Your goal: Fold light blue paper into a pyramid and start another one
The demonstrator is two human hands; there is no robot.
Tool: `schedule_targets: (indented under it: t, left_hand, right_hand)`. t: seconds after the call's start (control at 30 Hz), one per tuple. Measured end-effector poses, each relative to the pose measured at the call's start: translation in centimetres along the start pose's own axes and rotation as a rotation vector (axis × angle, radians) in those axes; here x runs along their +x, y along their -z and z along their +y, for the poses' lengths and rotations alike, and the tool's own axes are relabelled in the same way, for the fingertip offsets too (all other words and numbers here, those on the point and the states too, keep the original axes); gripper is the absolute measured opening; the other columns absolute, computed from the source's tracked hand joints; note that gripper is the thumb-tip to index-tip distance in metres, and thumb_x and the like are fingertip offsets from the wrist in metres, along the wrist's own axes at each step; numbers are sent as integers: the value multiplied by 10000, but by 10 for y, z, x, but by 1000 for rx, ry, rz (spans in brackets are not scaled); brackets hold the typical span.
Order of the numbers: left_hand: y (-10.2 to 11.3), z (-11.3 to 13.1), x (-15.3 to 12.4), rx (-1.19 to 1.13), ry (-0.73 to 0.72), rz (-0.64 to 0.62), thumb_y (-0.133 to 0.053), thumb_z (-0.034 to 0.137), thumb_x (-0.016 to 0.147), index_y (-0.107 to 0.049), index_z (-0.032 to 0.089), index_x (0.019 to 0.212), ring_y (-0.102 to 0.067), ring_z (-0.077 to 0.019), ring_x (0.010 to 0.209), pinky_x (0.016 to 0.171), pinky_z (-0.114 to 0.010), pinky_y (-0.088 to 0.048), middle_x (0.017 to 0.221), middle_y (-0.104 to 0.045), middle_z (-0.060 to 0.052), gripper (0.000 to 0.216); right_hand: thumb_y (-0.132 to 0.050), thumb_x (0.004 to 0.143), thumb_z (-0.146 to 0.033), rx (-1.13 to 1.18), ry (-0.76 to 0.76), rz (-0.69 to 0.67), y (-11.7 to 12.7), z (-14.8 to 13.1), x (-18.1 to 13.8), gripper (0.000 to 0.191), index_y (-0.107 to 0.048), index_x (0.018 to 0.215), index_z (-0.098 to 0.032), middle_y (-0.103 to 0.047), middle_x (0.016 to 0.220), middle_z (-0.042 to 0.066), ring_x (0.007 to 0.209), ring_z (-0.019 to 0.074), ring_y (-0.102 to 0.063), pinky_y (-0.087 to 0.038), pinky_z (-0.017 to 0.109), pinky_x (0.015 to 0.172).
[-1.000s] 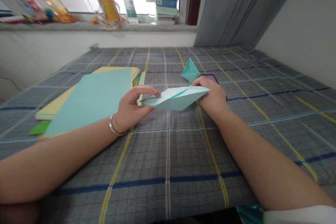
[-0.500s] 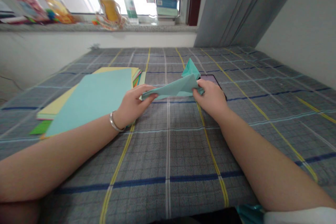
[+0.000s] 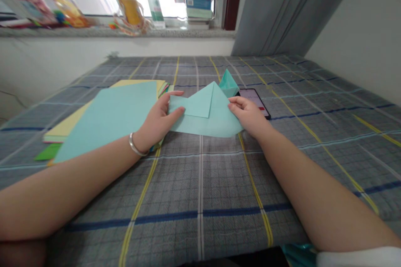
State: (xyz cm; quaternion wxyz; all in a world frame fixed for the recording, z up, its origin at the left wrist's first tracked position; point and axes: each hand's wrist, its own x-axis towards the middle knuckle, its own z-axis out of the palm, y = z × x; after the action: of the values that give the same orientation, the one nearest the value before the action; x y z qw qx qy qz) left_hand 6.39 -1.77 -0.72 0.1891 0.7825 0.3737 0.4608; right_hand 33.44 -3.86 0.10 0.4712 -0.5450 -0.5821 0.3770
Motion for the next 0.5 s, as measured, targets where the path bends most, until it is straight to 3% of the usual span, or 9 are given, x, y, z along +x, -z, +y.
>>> schedule_targets:
  t: [0.1, 0.2, 0.4, 0.5]
  left_hand:
    - [2, -3, -2, -7, 18, -87, -509, 153, 851, -421, 224, 1364, -537, -97, 563, 561, -259, -487, 1017, -681, -31, 526]
    - [3, -3, -1, 39, 68, -218, -511, 117, 804, -410, 232, 1392, -548, -95, 536, 531, -253, -485, 978, -695, -28, 607]
    - [1, 8, 2, 198, 177, -285, -608, 243, 815, -479, 215, 1374, -652, -229, 975, 806, -368, -541, 1143, -664, -81, 573]
    - [2, 16, 2, 222, 235, -294, -608, 270, 821, -514, 231, 1345, -644, -218, 992, 884, -376, -521, 1181, -661, -59, 534]
  right_hand:
    - [-698, 724, -393, -16, -113, -73, 0, 4, -1, 259, -681, 927, -234, -709, 904, 30, 754, 191, -608, -469, 334, 680]
    - [-716, 729, -378, -45, -165, -130, 0, 9, -1, 224, -704, 902, -235, -720, 908, 36, 758, 194, -613, -471, 340, 686]
    - [-745, 725, -304, 61, -199, -125, 0, 13, 2, 261, -691, 974, -243, -724, 905, 39, 745, 183, -631, -480, 311, 633]
    - [-757, 700, -251, 103, -196, -62, 0, 16, 4, 268, -694, 961, -243, -717, 922, 35, 753, 166, -631, -481, 283, 624]
